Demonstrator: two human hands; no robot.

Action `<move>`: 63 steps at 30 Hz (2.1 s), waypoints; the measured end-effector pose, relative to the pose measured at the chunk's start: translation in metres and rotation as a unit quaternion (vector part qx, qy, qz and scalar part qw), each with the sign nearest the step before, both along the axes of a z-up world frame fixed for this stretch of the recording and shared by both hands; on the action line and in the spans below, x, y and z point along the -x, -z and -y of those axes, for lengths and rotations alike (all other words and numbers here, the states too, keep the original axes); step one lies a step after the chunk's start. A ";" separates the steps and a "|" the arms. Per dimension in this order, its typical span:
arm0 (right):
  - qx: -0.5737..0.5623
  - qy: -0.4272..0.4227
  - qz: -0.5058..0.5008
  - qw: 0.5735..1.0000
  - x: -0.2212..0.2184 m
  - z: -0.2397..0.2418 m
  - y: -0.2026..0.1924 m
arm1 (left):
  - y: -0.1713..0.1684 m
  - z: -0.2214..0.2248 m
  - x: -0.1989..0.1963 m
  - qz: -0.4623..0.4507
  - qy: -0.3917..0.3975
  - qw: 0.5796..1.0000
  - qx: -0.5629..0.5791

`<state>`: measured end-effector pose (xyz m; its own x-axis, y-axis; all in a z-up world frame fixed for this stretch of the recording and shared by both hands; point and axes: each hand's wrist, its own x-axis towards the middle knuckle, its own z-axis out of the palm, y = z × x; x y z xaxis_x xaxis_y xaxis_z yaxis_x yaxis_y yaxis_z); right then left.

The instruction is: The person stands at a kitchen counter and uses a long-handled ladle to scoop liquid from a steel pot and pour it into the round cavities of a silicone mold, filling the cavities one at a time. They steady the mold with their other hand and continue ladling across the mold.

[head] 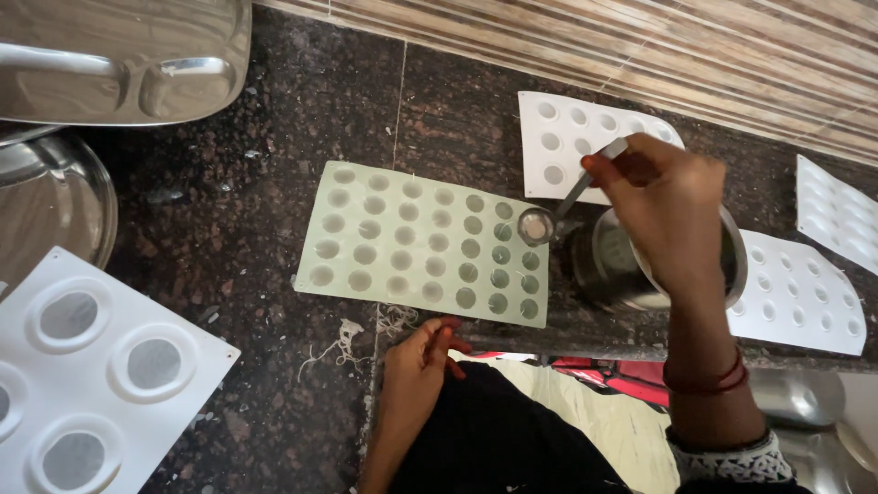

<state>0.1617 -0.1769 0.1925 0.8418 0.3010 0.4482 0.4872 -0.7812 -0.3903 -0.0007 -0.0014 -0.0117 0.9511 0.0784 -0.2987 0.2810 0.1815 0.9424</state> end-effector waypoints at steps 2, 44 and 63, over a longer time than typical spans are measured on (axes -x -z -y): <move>0.013 -0.018 -0.002 1.000 -0.002 0.001 0.007 | 0.002 0.000 0.000 0.006 -0.004 1.000 0.005; 0.212 -0.165 0.085 0.959 -0.026 -0.068 0.036 | -0.015 -0.004 0.000 0.003 0.007 1.000 -0.021; 0.041 -0.078 0.014 0.996 -0.006 0.006 -0.014 | 0.007 0.001 0.002 0.025 -0.012 0.999 -0.024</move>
<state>0.1681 -0.1824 0.2065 0.7697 0.4641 0.4383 0.6147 -0.7239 -0.3131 -0.0030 -0.0029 -0.0190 0.9628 0.1137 -0.2453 0.2287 0.1412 0.9632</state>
